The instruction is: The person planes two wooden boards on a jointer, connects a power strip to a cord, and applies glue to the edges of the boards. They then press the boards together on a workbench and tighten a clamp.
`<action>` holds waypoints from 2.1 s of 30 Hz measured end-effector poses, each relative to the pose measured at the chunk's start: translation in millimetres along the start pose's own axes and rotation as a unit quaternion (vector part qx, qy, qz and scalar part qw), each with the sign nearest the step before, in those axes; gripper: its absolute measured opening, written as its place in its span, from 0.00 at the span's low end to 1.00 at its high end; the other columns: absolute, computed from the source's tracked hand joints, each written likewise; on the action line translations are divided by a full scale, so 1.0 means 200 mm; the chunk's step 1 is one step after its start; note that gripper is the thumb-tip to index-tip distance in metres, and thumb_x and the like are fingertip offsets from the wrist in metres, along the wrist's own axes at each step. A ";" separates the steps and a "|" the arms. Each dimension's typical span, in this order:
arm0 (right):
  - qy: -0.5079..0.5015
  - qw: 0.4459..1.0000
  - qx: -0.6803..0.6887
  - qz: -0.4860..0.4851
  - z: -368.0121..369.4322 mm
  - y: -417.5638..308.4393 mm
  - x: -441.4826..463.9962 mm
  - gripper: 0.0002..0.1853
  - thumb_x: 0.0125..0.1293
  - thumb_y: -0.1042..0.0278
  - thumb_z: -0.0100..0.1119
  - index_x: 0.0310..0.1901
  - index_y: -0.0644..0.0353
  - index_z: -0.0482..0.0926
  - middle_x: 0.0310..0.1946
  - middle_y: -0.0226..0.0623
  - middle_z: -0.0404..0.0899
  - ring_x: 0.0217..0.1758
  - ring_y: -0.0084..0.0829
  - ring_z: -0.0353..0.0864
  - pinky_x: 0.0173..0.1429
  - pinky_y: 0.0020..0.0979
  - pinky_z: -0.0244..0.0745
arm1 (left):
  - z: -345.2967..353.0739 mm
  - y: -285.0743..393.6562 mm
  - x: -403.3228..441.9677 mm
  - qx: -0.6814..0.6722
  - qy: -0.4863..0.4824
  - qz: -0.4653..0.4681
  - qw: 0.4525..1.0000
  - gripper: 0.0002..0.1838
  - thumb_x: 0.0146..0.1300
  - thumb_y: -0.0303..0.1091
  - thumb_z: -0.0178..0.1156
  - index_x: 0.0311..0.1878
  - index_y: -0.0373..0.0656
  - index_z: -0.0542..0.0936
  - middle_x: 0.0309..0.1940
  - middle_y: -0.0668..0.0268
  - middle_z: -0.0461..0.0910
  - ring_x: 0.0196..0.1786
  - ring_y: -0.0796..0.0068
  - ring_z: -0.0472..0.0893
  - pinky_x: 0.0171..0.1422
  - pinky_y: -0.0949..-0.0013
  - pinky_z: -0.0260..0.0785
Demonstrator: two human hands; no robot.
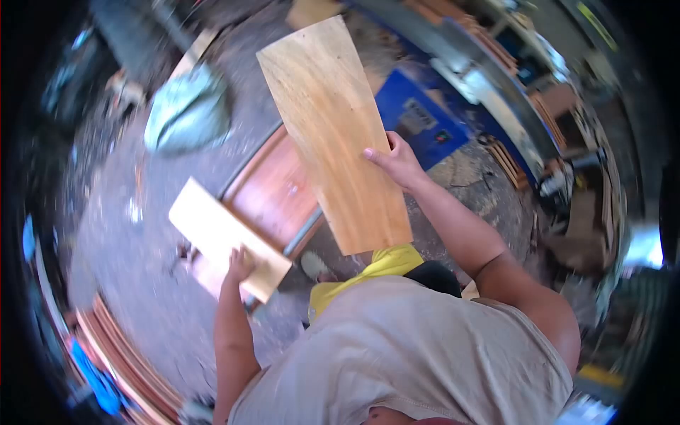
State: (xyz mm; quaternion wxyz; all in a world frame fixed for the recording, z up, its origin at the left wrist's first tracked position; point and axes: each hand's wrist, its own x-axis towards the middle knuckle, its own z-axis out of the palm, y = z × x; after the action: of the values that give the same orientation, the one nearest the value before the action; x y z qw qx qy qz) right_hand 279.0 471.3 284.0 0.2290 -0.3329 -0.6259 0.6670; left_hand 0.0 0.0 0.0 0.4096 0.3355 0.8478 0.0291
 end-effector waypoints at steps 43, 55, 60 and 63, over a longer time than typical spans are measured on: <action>0.213 0.759 -0.608 0.093 -4.27 -0.61 0.08 0.34 0.49 0.57 0.77 0.56 0.56 0.72 0.47 0.44 0.79 0.51 0.49 0.79 0.51 0.44 0.75 | -0.10 5.74 1.32 0.035 0.238 0.534 0.810 0.31 0.63 0.39 0.62 0.66 0.35 0.68 0.69 0.42 0.62 0.72 0.42 0.60 0.76 0.48 0.52; 0.345 0.754 -0.547 0.114 -4.80 -0.94 -1.07 0.33 0.47 0.67 0.79 0.55 0.63 0.72 0.43 0.48 0.81 0.48 0.45 0.84 0.53 0.34 0.75 | 0.53 6.27 1.18 0.255 0.198 0.444 0.836 0.52 0.66 0.68 0.47 0.76 0.30 0.51 0.78 0.44 0.44 0.82 0.51 0.42 0.83 0.53 0.31; 0.346 0.747 -0.557 0.110 -5.11 -0.92 -1.33 0.33 0.47 0.67 0.79 0.55 0.63 0.72 0.43 0.49 0.80 0.48 0.48 0.83 0.53 0.35 0.75 | 1.30 6.54 0.50 0.169 0.084 0.558 0.808 0.50 0.64 0.61 0.56 0.73 0.26 0.55 0.77 0.43 0.50 0.81 0.47 0.43 0.83 0.52 0.34; 0.333 0.749 -0.563 0.102 -5.19 -0.91 -1.40 0.32 0.47 0.67 0.79 0.54 0.62 0.73 0.43 0.50 0.79 0.48 0.51 0.82 0.52 0.36 0.76 | 1.75 6.75 0.08 0.082 -0.375 0.582 0.717 0.40 0.62 0.62 0.59 0.69 0.42 0.70 0.72 0.51 0.64 0.76 0.51 0.59 0.80 0.51 0.47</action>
State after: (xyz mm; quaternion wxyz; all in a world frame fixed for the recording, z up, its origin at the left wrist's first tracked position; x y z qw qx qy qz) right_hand 1205.4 998.2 512.2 0.1246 -0.6650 -0.7340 0.0599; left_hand 978.6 974.4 194.8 0.5668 0.7787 0.2615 0.0641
